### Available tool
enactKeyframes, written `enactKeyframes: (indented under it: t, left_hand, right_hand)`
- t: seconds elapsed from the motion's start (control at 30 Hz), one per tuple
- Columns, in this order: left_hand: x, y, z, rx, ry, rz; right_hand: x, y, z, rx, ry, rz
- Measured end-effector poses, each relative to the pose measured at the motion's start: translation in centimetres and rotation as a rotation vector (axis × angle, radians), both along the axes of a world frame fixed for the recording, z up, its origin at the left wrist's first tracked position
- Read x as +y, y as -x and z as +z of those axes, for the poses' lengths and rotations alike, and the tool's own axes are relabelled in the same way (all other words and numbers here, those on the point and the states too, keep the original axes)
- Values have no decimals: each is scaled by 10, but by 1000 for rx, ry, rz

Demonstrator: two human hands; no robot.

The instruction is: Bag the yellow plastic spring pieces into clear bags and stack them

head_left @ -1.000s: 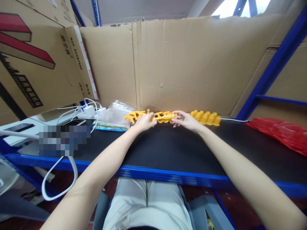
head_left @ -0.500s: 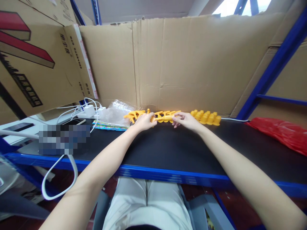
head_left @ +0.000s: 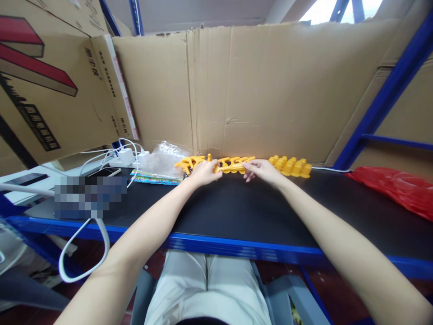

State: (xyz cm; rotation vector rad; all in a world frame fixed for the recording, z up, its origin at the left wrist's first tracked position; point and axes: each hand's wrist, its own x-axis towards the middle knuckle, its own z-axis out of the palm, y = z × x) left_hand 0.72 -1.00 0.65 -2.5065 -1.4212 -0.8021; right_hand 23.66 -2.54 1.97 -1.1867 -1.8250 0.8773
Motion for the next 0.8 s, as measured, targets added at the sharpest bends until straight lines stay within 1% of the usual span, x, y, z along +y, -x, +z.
enactKeyframes:
  t: [0.17, 0.3, 0.8]
  left_hand:
    - [-1, -2, 0, -4, 7, 16]
    - [-1, -3, 0, -11, 24, 22]
    - [3, -2, -3, 9, 2, 18]
  right_hand:
    - [1, 1, -1, 51, 29, -4]
    - [0, 2, -2, 86, 62, -40]
    - [-2, 7, -3, 184, 170, -85]
